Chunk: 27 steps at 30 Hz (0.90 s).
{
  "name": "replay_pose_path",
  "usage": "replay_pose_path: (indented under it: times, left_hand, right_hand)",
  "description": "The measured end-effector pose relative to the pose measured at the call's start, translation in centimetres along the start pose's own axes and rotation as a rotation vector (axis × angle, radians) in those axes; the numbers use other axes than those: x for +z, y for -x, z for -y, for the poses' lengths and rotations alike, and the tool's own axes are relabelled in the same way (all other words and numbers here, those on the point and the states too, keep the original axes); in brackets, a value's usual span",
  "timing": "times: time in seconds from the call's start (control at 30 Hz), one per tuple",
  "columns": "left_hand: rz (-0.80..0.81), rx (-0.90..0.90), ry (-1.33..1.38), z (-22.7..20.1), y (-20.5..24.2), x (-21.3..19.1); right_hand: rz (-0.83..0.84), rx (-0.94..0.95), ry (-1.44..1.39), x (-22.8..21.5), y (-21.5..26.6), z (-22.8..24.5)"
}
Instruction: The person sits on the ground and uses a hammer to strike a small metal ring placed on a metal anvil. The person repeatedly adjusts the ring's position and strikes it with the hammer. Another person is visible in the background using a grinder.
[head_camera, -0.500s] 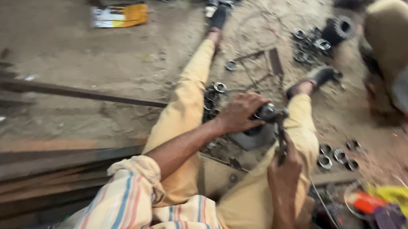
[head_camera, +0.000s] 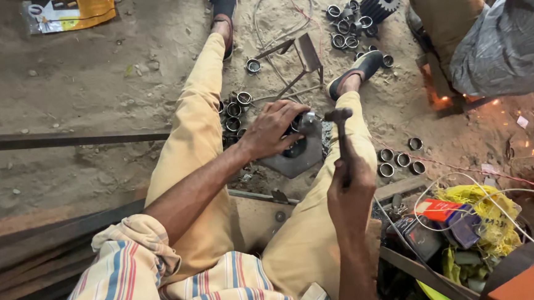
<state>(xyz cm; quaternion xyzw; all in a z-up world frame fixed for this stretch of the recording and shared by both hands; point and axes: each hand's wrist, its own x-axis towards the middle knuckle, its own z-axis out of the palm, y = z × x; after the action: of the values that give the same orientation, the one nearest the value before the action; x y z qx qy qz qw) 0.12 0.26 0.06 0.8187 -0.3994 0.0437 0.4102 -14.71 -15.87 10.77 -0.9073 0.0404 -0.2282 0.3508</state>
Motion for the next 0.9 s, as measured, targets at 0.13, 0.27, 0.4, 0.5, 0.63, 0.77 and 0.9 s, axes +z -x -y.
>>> replay_pose_path:
  times: [0.13,0.27,0.4,0.5,0.63,0.77,0.9]
  left_hand:
    - [0.012,-0.049,-0.016,0.0,0.3,0.0]
    - [-0.053,0.036,-0.056,0.3,0.3,0.1]
    - [-0.054,0.044,-0.081,0.5,0.4,0.6]
    - [-0.036,0.015,-0.065,0.7,0.4,0.3]
    - [-0.055,0.026,-0.068,0.6,0.0,0.3]
    - [-0.036,0.023,-0.074,0.3,0.6,0.2]
    - [-0.071,0.042,-0.062,0.0,0.1,0.1]
  right_hand:
    - [0.007,0.145,0.026,0.1,-0.5,1.0]
    - [0.111,-0.055,0.093,0.7,-1.6,1.2]
    - [0.073,0.021,0.092,0.5,-1.9,0.8]
    - [0.005,0.003,0.069,0.6,-1.8,1.0]
    - [0.176,-0.123,0.145,0.7,-1.7,1.1]
    - [0.103,-0.030,0.164,0.9,-0.8,1.4]
    - [0.118,-0.001,0.153,1.0,-0.8,1.1]
